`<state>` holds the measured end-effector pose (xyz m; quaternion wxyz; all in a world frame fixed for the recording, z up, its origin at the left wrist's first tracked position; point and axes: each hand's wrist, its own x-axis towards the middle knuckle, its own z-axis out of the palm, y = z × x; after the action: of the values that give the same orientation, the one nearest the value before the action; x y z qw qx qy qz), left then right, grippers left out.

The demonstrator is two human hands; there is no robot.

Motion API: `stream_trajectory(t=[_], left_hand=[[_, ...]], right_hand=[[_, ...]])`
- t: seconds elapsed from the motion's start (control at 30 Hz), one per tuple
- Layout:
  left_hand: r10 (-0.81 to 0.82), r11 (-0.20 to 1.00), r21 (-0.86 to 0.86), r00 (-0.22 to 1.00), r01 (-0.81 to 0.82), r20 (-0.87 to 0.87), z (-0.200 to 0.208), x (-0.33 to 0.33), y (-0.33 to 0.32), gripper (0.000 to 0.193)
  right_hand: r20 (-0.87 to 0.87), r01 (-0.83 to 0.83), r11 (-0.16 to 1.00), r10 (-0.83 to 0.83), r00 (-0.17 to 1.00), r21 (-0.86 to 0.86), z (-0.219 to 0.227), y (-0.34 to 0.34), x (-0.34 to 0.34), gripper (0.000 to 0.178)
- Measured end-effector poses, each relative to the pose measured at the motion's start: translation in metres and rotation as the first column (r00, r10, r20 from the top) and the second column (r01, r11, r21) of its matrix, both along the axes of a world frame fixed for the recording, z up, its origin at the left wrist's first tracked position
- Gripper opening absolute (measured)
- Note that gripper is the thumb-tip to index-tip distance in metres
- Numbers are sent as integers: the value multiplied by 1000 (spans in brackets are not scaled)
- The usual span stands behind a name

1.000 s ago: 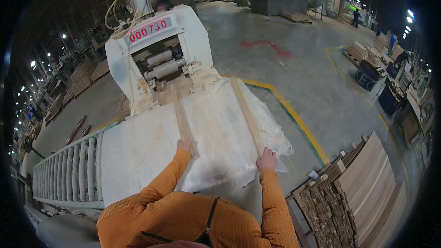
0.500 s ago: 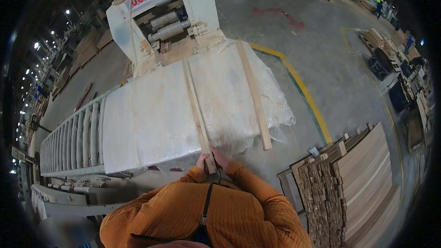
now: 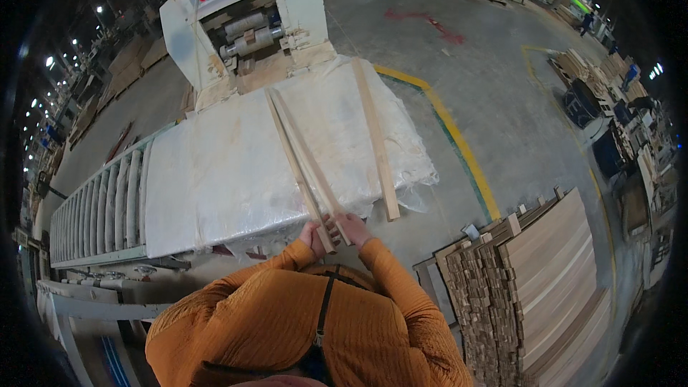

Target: The person feeds thin wooden planks into a machine and collects them as they emerge. They then stack the processed planks neatly on a nearby pile.

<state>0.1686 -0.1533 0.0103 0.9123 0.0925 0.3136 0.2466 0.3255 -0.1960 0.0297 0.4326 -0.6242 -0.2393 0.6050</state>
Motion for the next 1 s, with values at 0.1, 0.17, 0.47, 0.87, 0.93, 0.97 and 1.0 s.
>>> stream_trajectory(t=[0.1, 0.17, 0.47, 0.87, 0.93, 0.97, 1.0], left_hand=[[-230, 969, 83, 973, 232, -28, 3, 1, 2, 52], [-259, 937, 240, 966, 255, -18, 2, 1, 2, 57], [-475, 871, 5, 844, 492, -250, -6, -21, 26, 60], [-432, 888, -2, 833, 460, -346, -8, -40, 107, 31], [-406, 906, -77, 807, 415, -428, -11, -38, 124, 23], [-410, 906, -48, 844, 420, -347, -11, -37, 133, 24], [-412, 905, -40, 852, 423, -324, -11, -36, 143, 25]], right_hand=[[695, -200, 980, 151, 703, -10, -7, -4, 3, 38], [464, -193, 963, 87, 881, 187, -12, -1, -1, 39], [472, -161, 979, 83, 878, 126, -27, 8, -19, 45], [668, 165, 956, -287, 687, 242, -7, -2, 9, 34], [803, 160, 956, -295, 519, 247, 0, 8, 18, 34], [855, 189, 962, -264, 447, 198, 2, 13, 22, 34], [899, 204, 961, -251, 360, 186, 4, 17, 25, 34]])
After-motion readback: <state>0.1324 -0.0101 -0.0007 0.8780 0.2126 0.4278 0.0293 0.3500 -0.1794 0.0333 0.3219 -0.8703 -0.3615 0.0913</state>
